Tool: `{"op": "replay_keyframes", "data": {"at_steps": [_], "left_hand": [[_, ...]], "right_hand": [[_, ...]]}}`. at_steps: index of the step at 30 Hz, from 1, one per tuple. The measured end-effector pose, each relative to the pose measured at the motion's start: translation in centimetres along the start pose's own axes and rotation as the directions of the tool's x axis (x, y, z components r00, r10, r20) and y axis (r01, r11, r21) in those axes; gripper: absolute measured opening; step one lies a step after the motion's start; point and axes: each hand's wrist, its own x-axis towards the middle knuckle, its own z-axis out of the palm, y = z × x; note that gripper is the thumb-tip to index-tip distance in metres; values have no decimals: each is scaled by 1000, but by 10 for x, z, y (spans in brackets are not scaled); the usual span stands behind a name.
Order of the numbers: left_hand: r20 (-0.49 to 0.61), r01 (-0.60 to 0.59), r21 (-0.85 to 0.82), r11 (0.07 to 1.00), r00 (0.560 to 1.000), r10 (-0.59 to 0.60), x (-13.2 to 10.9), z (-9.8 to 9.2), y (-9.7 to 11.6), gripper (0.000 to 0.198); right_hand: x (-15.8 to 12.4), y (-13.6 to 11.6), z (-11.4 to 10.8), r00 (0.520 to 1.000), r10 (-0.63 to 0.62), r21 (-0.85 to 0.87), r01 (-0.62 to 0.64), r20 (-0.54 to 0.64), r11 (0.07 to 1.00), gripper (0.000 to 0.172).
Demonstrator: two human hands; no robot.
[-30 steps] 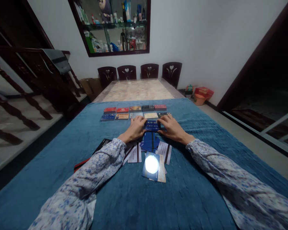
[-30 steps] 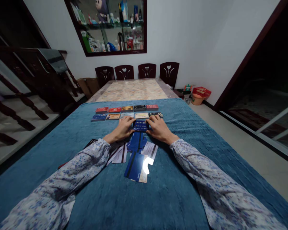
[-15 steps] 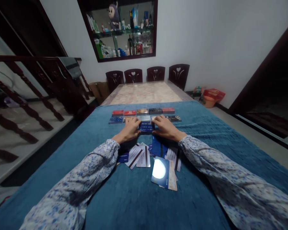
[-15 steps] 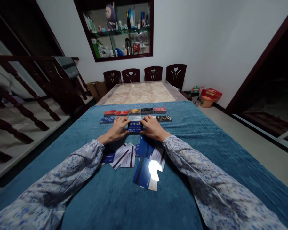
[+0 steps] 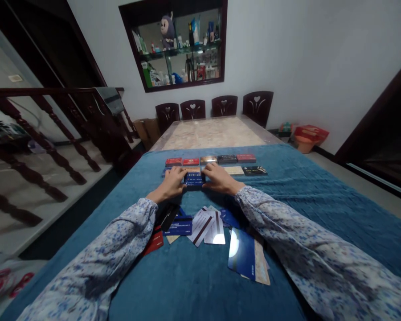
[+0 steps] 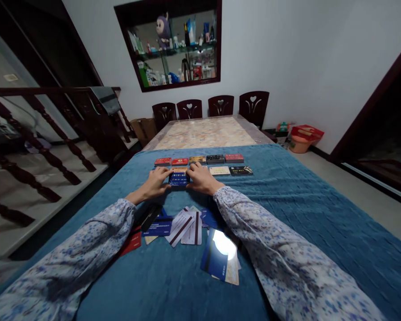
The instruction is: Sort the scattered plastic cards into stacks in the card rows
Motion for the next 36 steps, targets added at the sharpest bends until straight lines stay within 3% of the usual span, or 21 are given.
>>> {"op": "replay_keyframes", "data": {"at_steps": [11,15,22,36], "left_hand": [[44,79,35,996,996,-81,-12,-10,-50,52],[70,118,71,990,990,-123,-12,-13,-64,53],[112,200,119,973,971,-213,-7,-17,-84,53],[178,234,136,963,950,-256,16,-9,-116,57]], "right_hand": [[55,-25,12,997,-12,19,11,77,1000,50],[72,-31,14,995,-18,9,17,98,1000,44],[97,-37,20,989,-13,-32,18,148,999,45],[130,-31,29,972,27,-39,-18,235,999,45]]}}
